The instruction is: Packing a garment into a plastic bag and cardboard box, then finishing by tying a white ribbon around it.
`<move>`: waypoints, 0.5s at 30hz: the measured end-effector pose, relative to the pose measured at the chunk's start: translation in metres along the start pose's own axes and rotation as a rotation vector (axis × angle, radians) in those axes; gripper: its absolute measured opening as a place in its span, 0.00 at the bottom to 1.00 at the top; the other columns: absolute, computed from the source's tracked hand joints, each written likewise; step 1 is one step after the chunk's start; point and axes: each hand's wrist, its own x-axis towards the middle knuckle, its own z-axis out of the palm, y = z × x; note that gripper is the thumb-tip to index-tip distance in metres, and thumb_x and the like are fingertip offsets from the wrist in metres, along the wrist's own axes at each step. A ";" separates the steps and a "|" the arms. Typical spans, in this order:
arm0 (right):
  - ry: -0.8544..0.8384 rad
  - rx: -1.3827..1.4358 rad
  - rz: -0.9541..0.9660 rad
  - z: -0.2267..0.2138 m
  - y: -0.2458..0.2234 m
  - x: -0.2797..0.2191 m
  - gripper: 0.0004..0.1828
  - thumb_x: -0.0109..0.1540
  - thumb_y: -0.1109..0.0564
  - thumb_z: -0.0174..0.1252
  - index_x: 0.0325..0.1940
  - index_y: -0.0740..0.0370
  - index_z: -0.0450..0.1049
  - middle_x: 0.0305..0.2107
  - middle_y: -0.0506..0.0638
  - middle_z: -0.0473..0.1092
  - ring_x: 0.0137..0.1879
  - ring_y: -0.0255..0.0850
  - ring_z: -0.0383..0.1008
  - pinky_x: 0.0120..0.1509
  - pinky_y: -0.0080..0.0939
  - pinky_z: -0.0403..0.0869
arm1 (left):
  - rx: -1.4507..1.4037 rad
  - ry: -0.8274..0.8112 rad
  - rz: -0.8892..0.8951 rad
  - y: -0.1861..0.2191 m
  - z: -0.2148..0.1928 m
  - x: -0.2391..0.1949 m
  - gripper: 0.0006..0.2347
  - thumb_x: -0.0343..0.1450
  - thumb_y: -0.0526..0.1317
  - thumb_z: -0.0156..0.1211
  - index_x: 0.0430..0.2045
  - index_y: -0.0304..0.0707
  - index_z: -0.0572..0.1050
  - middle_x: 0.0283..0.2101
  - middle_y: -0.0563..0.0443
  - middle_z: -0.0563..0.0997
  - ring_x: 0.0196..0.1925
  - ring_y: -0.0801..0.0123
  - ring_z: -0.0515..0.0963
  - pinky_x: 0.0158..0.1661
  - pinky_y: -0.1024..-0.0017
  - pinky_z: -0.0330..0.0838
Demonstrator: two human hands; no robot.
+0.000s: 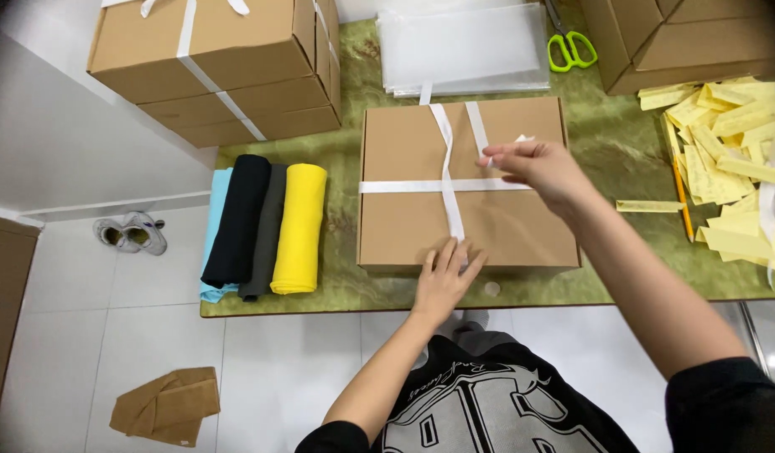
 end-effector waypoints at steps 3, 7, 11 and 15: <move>0.051 0.020 0.067 0.021 0.044 -0.029 0.17 0.65 0.59 0.67 0.58 0.58 0.83 0.46 0.51 0.81 0.49 0.36 0.80 0.56 0.39 0.82 | -0.071 0.024 -0.013 -0.002 -0.005 0.008 0.16 0.78 0.43 0.57 0.62 0.61 0.73 0.68 0.45 0.75 0.72 0.59 0.74 0.69 0.59 0.63; 0.073 0.091 0.135 0.043 0.070 -0.070 0.21 0.64 0.59 0.67 0.62 0.59 0.81 0.44 0.53 0.81 0.49 0.38 0.82 0.55 0.37 0.82 | -0.192 -0.005 -0.022 -0.007 -0.011 0.015 0.23 0.74 0.46 0.64 0.65 0.49 0.71 0.72 0.41 0.71 0.75 0.57 0.70 0.72 0.57 0.61; 0.125 0.087 0.157 0.050 0.113 -0.088 0.24 0.67 0.56 0.65 0.68 0.52 0.76 0.38 0.49 0.82 0.40 0.34 0.82 0.46 0.31 0.82 | -0.374 -0.166 -0.126 -0.016 -0.014 0.018 0.22 0.81 0.43 0.47 0.72 0.37 0.63 0.70 0.41 0.74 0.75 0.62 0.69 0.74 0.61 0.57; 0.133 0.038 0.149 0.055 0.140 -0.106 0.32 0.66 0.57 0.65 0.75 0.53 0.68 0.39 0.54 0.83 0.43 0.36 0.82 0.52 0.33 0.81 | -0.515 -0.369 -0.196 -0.031 -0.002 0.023 0.23 0.82 0.42 0.44 0.74 0.32 0.59 0.69 0.37 0.74 0.75 0.59 0.69 0.77 0.61 0.53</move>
